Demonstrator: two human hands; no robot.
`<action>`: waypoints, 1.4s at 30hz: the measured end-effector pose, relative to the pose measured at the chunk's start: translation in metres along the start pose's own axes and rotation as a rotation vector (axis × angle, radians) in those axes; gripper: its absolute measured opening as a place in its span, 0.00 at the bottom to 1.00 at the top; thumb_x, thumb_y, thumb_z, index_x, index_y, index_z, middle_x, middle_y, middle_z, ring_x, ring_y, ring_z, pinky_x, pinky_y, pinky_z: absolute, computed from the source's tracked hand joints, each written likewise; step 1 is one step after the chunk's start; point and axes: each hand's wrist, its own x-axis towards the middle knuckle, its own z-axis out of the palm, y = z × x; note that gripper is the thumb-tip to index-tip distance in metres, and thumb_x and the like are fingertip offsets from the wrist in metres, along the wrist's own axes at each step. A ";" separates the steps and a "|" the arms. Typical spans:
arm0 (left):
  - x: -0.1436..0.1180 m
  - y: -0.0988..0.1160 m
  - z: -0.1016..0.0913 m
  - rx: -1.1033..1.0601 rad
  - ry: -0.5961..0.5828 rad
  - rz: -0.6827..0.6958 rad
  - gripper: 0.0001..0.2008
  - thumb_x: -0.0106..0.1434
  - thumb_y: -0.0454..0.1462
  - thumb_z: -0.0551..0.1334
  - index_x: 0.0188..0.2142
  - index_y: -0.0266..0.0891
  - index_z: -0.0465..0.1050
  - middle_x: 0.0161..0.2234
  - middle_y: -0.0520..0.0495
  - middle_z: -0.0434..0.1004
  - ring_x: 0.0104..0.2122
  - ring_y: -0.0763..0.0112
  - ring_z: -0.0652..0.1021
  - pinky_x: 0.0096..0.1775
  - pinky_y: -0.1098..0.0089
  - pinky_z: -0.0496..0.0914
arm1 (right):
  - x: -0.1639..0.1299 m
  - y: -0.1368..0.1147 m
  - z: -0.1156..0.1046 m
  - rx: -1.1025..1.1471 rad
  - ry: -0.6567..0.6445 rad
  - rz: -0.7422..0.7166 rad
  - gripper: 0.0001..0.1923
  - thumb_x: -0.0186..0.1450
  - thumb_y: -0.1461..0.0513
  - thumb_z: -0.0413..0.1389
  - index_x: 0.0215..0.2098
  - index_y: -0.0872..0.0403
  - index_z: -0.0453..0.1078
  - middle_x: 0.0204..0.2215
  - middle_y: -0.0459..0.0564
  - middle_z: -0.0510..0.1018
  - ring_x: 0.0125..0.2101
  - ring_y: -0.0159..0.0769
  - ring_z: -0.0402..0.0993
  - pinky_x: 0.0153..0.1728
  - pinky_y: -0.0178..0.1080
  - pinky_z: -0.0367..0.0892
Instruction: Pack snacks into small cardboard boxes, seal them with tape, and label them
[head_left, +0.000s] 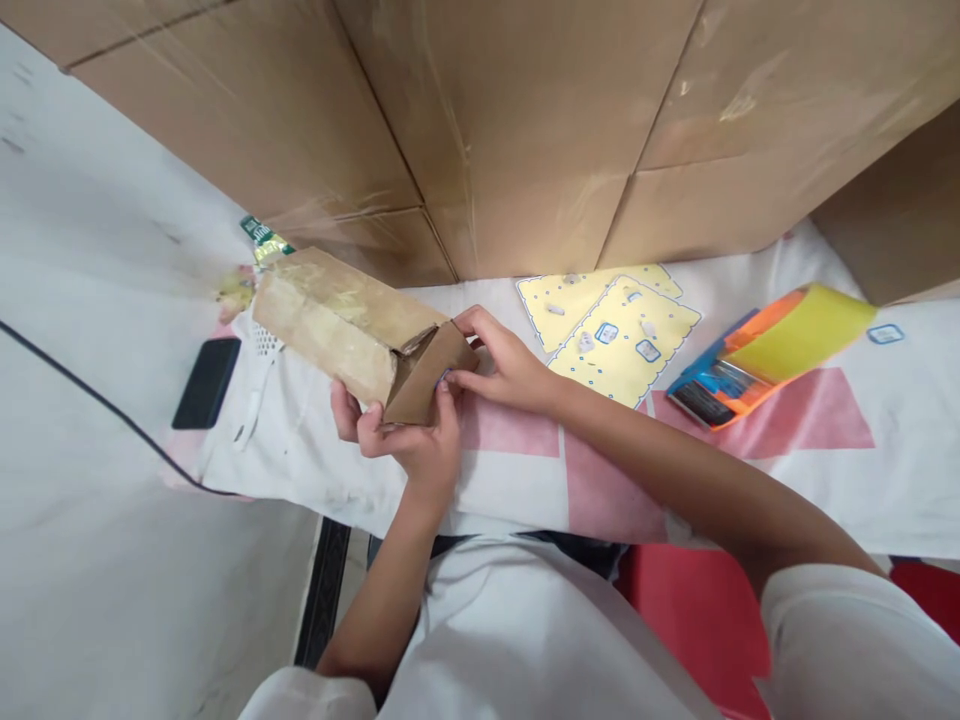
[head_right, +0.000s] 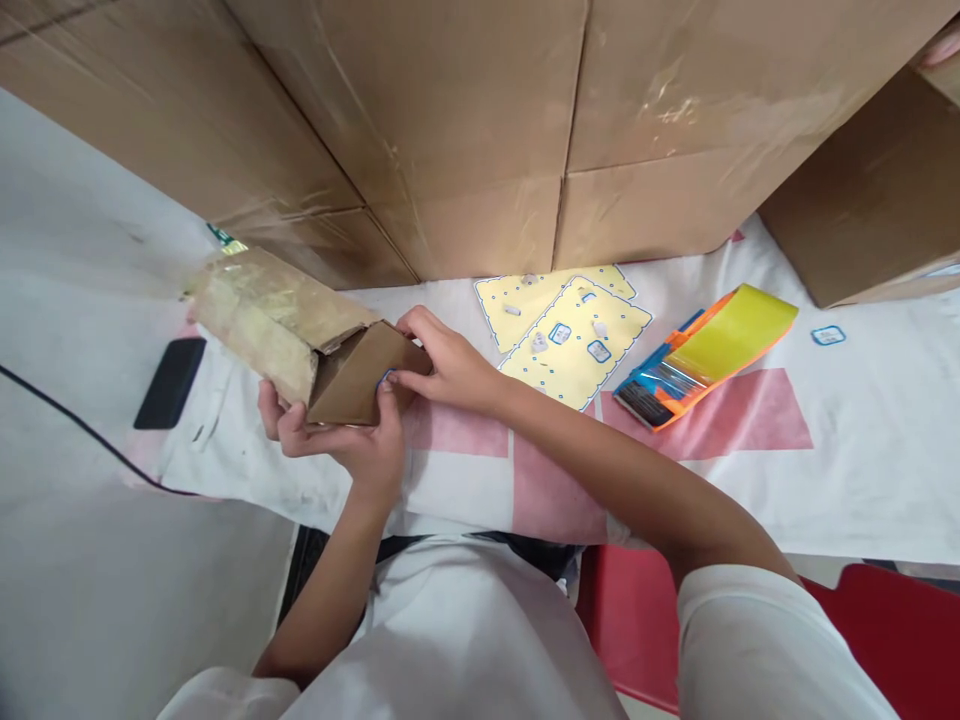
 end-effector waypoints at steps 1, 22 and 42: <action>0.000 0.000 0.000 0.002 -0.002 -0.005 0.33 0.61 0.34 0.67 0.55 0.47 0.46 0.66 0.31 0.43 0.71 0.55 0.51 0.69 0.40 0.52 | 0.000 -0.001 0.000 -0.010 -0.004 -0.003 0.14 0.67 0.58 0.60 0.46 0.51 0.62 0.47 0.52 0.71 0.46 0.42 0.70 0.45 0.47 0.70; 0.001 -0.001 -0.001 -0.103 -0.004 -0.035 0.31 0.63 0.31 0.66 0.56 0.48 0.47 0.68 0.32 0.48 0.72 0.58 0.52 0.70 0.40 0.52 | -0.001 -0.003 0.005 -0.097 0.031 0.006 0.11 0.70 0.57 0.59 0.42 0.49 0.60 0.44 0.52 0.69 0.44 0.42 0.69 0.42 0.47 0.72; -0.012 -0.016 -0.009 -0.505 -0.095 -0.173 0.21 0.71 0.33 0.57 0.60 0.44 0.53 0.73 0.29 0.40 0.75 0.55 0.48 0.70 0.44 0.55 | -0.034 -0.033 0.034 -0.233 0.081 0.170 0.64 0.63 0.47 0.66 0.76 0.49 0.23 0.74 0.64 0.44 0.74 0.51 0.45 0.72 0.58 0.50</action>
